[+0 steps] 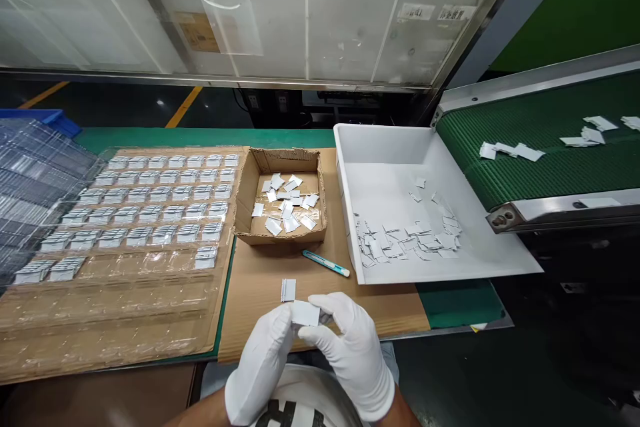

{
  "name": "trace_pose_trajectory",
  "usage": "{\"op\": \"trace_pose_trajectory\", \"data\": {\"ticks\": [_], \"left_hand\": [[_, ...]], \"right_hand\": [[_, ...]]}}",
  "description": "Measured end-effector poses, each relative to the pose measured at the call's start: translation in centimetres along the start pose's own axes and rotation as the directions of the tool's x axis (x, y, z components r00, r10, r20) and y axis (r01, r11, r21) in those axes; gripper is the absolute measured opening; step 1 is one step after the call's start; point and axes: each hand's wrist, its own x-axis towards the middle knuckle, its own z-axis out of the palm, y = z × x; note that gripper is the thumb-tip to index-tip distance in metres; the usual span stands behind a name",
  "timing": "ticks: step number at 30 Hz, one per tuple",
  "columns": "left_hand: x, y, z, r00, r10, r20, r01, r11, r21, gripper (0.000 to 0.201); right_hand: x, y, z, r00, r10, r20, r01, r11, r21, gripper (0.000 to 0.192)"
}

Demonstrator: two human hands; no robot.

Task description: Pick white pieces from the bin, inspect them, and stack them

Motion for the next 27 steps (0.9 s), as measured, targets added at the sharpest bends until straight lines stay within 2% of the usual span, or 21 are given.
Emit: {"op": "trace_pose_trajectory", "data": {"ticks": [9, 18, 20, 24, 27], "left_hand": [[-0.1, 0.1, 1.2, 0.999, 0.047, -0.020, -0.047, 0.999, -0.016, 0.051], [-0.9, -0.8, 1.4, 0.999, 0.032, 0.020, -0.029, 0.990, -0.135, 0.050], [-0.6, -0.5, 1.1, 0.999, -0.023, 0.045, 0.028, 0.994, -0.106, 0.048], [0.2, 0.4, 0.6, 0.976, -0.212, 0.044, 0.213, 0.977, -0.009, 0.052], [0.5, 0.5, 0.6, 0.974, -0.212, 0.076, 0.214, 0.977, -0.016, 0.060]], "right_hand": [[-0.7, -0.6, -1.0, 0.996, -0.002, -0.084, 0.001, 1.000, -0.021, 0.028], [-2.1, -0.5, -0.5, 0.994, -0.020, -0.111, 0.017, 1.000, -0.026, 0.026], [-2.2, -0.5, -0.4, 0.996, -0.054, -0.070, 0.052, 0.998, -0.033, 0.024], [-2.4, -0.4, -0.2, 0.994, -0.108, 0.024, 0.109, 0.993, -0.052, 0.019], [-2.7, -0.5, -0.1, 0.995, -0.098, 0.011, 0.099, 0.994, -0.052, 0.020]]}}
